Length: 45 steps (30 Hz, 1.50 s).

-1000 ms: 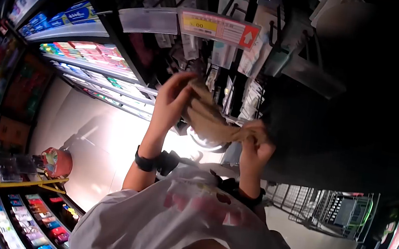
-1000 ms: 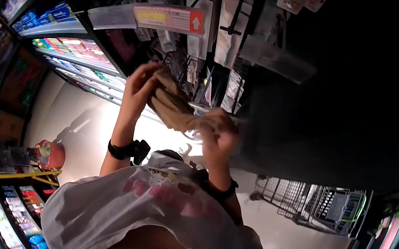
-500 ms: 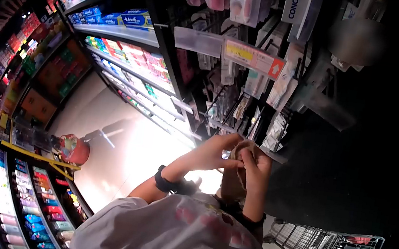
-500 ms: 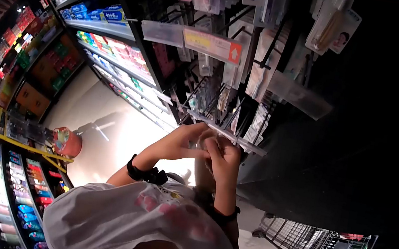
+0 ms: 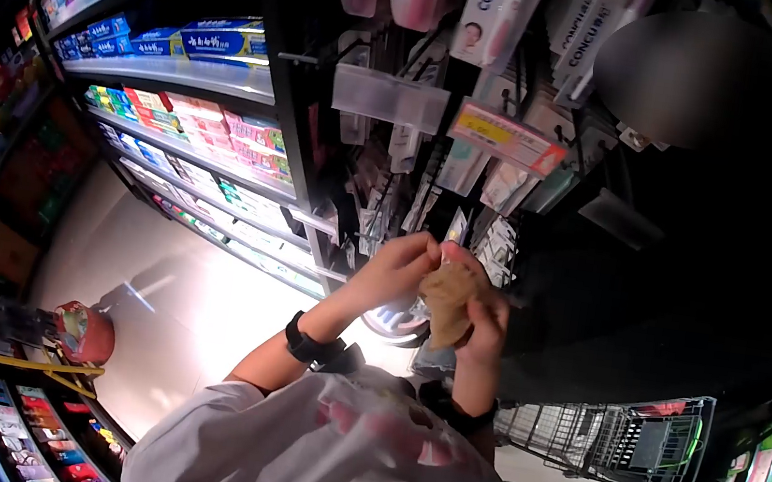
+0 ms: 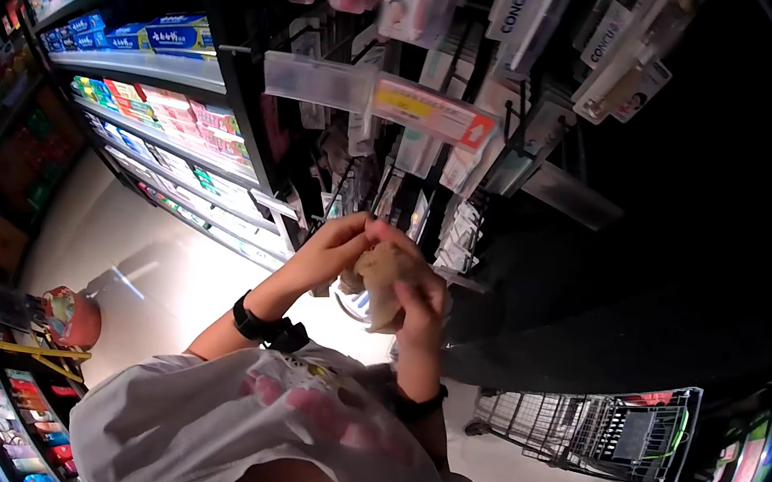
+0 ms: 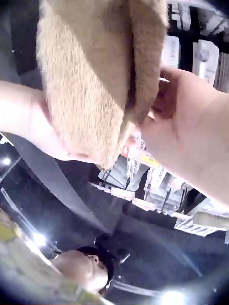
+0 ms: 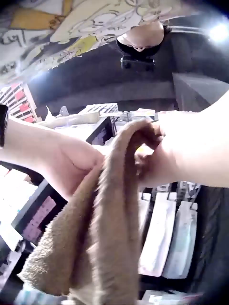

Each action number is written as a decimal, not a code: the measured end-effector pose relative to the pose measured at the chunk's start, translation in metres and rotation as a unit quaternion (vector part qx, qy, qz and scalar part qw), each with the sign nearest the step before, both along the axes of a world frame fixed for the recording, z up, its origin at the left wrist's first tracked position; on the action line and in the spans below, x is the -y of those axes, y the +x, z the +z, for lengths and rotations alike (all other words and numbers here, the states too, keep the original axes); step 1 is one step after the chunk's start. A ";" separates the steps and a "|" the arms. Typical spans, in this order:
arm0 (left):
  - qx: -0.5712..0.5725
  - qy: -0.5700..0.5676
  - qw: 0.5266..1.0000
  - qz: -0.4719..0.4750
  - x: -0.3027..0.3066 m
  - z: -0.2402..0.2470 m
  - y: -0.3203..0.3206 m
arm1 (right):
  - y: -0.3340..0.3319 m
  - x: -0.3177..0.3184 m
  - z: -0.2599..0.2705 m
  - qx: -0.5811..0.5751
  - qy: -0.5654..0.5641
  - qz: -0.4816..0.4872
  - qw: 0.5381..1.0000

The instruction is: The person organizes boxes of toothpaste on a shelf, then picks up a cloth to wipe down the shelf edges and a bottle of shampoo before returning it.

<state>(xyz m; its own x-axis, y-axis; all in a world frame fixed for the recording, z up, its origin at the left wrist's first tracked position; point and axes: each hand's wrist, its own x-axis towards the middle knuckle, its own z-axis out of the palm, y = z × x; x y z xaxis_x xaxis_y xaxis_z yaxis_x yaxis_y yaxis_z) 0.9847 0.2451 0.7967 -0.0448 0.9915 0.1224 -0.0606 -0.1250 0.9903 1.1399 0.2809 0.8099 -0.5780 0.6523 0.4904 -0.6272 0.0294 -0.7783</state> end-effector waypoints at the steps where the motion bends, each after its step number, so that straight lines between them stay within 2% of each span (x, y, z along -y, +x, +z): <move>1: 0.007 0.061 0.998 -0.001 -0.004 -0.008 -0.004 | -0.007 0.003 -0.005 -0.036 -0.079 0.014 0.996; 2: -0.006 0.050 0.997 0.057 -0.005 -0.006 -0.010 | -0.017 0.010 -0.004 -0.073 -0.158 0.026 0.984; 3: 0.063 0.089 0.992 0.063 -0.005 -0.005 -0.018 | -0.025 0.016 0.001 -0.066 -0.221 -0.028 0.973; 4: 0.129 0.129 0.981 0.068 -0.007 -0.003 -0.029 | -0.030 0.014 -0.001 -0.064 -0.219 -0.032 0.973; 6: 0.112 0.184 0.971 0.098 -0.003 0.027 -0.057 | -0.041 0.003 -0.014 -0.167 -0.321 0.053 0.931; 7: 0.101 0.189 0.970 0.119 0.000 0.043 -0.071 | -0.047 -0.006 -0.022 -0.168 -0.290 0.066 0.940; 8: 0.092 0.191 0.968 0.138 0.001 0.056 -0.084 | -0.058 -0.001 -0.004 -0.131 -0.202 -0.018 0.970; 11: 0.102 0.210 0.965 0.124 -0.003 0.078 -0.108 | -0.081 0.007 0.030 -0.018 -0.081 -0.125 0.989; 12: 0.090 0.216 0.966 0.108 -0.004 0.083 -0.111 | -0.091 0.010 0.038 -0.010 -0.069 -0.197 0.978; 13: 0.094 0.211 0.968 0.098 -0.006 0.085 -0.113 | -0.100 0.006 0.039 0.028 -0.001 -0.305 0.952; 14: 0.096 0.231 0.964 0.089 -0.009 0.086 -0.114 | -0.108 0.001 0.041 0.069 0.067 -0.406 0.909; 15: 0.099 0.253 0.959 0.081 -0.012 0.087 -0.115 | -0.114 0.000 0.056 0.100 0.197 -0.497 0.839; 16: 0.103 0.250 0.960 0.071 -0.013 0.087 -0.117 | -0.118 0.000 0.061 0.151 0.223 -0.522 0.809; 20: 0.061 0.209 0.975 0.053 -0.015 0.090 -0.125 | -0.147 -0.005 0.069 0.130 0.235 -0.567 0.779; 23: 0.069 0.200 0.977 0.018 -0.016 0.090 -0.128 | -0.156 0.004 0.065 0.190 0.276 -0.598 0.728; 27: 0.097 0.180 0.979 0.010 -0.014 0.096 -0.129 | -0.174 0.018 0.070 0.184 0.329 -0.573 0.728; 30: 0.063 0.199 0.978 0.005 -0.015 0.094 -0.130 | -0.166 0.014 0.070 0.204 0.374 -0.606 0.672; 32: 0.058 0.200 0.978 0.001 -0.013 0.098 -0.132 | -0.148 0.009 0.064 0.239 0.343 -0.647 0.638; 34: 0.058 0.206 0.977 -0.004 -0.013 0.098 -0.131 | -0.133 0.001 0.064 0.245 0.308 -0.670 0.629; 38: 0.069 0.215 0.974 0.011 -0.013 0.097 -0.129 | -0.132 0.002 0.069 0.234 0.321 -0.648 0.650; 43: 0.085 0.178 0.980 0.012 -0.008 0.101 -0.131 | -0.164 0.014 0.076 0.179 0.380 -0.548 0.723; 45: 0.091 0.171 0.980 0.035 -0.006 0.105 -0.130 | -0.172 0.016 0.077 0.173 0.390 -0.541 0.725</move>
<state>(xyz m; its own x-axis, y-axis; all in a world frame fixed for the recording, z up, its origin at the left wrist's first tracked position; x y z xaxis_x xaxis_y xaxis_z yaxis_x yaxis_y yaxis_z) 0.8546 0.2507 0.9015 -0.1636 0.8872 0.4313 -0.2120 -0.4586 0.8630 0.9677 0.2653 0.8866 -0.1113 0.4178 0.9017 0.3208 0.8739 -0.3653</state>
